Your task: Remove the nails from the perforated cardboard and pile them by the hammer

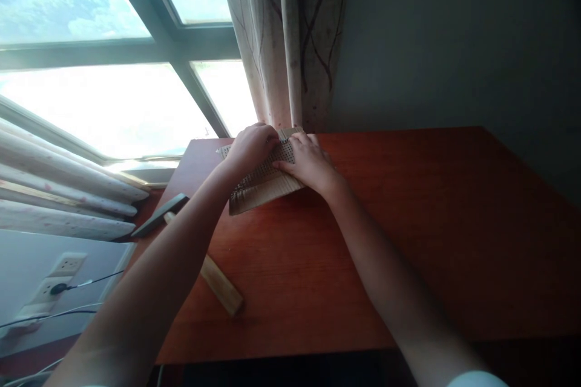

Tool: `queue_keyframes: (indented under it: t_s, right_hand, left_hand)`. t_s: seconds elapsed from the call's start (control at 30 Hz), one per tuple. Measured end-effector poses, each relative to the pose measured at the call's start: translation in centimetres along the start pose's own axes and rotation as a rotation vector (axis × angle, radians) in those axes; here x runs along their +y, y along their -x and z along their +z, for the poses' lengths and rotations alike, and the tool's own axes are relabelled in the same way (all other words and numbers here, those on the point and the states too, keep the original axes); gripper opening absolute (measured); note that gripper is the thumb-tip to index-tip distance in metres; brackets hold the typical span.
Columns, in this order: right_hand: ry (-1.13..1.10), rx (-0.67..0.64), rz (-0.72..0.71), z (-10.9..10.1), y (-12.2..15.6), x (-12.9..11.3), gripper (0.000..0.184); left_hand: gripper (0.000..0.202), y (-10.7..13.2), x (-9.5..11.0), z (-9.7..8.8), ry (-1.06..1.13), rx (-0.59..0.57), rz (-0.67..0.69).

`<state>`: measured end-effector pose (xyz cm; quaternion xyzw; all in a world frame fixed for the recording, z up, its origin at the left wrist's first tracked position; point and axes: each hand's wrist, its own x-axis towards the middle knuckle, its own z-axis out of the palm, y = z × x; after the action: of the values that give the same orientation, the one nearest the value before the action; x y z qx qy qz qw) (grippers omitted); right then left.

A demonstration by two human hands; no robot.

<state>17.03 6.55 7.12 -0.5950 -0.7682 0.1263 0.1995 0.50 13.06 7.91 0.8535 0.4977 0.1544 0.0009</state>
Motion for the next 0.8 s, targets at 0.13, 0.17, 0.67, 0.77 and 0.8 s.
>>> queue_keyframes:
  t_s: [0.13,0.17,0.67,0.77,0.8]
  right_hand:
    - [0.003,-0.006,-0.002,-0.1,0.0,0.0,0.056]
    - [0.004,-0.009,-0.003,-0.1,0.0,0.0,0.056]
    - [0.000,-0.016,-0.001,-0.2,0.1,0.0,0.062]
    - [-0.005,-0.007,-0.004,-0.1,0.0,0.1,0.061]
    - [-0.007,-0.005,-0.005,0.0,0.0,0.1,0.061]
  left_hand:
    - [0.024,0.2,0.2,0.0,0.073,0.071,-0.016]
    - [0.023,0.3,0.3,-0.1,0.092,0.098,-0.018]
    - [0.009,3.3,-0.7,-6.0,0.533,0.438,-0.122]
    - [0.011,7.2,-1.6,-6.7,0.465,0.429,-0.200]
    - [0.013,8.6,-2.1,-6.7,0.434,0.416,-0.238]
